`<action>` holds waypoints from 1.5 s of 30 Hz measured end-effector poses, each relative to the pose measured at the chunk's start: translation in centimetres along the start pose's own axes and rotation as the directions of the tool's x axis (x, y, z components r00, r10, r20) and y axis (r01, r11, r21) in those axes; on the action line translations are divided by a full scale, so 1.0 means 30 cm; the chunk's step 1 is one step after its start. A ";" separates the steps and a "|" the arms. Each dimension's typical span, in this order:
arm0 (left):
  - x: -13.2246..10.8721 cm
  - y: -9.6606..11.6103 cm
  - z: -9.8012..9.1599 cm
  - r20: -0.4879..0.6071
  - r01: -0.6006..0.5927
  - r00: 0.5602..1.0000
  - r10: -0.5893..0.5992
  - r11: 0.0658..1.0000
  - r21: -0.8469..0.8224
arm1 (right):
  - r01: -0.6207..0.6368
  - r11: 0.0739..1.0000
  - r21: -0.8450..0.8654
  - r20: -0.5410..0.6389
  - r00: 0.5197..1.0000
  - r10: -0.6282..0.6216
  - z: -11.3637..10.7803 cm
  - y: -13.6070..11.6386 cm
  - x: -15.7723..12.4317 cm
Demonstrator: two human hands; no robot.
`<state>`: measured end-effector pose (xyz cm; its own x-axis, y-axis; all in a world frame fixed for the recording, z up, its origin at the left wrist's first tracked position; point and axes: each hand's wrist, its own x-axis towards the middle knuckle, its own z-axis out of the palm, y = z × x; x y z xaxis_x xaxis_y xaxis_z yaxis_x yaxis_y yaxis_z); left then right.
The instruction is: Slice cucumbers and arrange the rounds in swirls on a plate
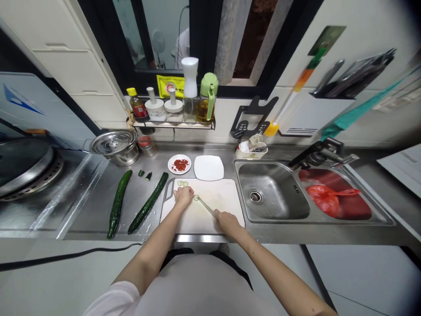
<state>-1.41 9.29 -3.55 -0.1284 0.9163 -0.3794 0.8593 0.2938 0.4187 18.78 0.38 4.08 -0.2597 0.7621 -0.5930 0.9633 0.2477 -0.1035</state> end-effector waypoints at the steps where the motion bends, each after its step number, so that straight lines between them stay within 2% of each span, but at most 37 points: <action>1: 0.000 0.000 0.000 -0.001 0.000 1.000 0.000 1.000 0.001 | 0.000 1.000 0.002 0.002 1.000 0.000 0.001 0.002 -0.004; 14: -0.021 0.017 -0.023 0.006 0.004 1.000 -0.004 1.000 0.015 | -0.001 1.000 0.022 0.006 1.000 0.001 0.008 0.018 -0.038; 22: -0.034 0.023 -0.026 -0.010 -0.007 1.000 0.007 1.000 0.030 | -0.001 0.999 0.036 -0.019 1.000 0.002 0.045 0.047 -0.051; 26: -0.063 0.034 -0.023 -0.038 -0.039 0.998 0.041 0.997 0.061 | -0.084 0.992 0.097 -0.089 0.992 0.092 0.068 0.078 -0.047; 32: -0.104 0.054 0.001 -0.085 -0.114 0.989 0.123 0.988 0.100 | -0.228 0.955 0.190 -0.188 0.946 0.263 0.058 0.104 -0.007; 38: -0.097 0.062 0.001 -0.062 -0.093 0.993 0.099 0.992 0.086 | -0.257 0.951 0.174 -0.196 0.937 0.290 0.045 0.102 0.027; 45: -0.093 0.060 0.009 -0.070 -0.096 0.993 0.099 0.995 0.040 | -0.236 0.961 0.141 -0.225 0.938 0.263 0.053 0.107 0.059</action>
<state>0.62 7.19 -1.97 -0.0769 0.9576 -0.2778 0.8866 0.1931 0.4204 21.53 1.57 1.44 -0.0053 0.9146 -0.4043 0.9970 -0.0262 -0.0722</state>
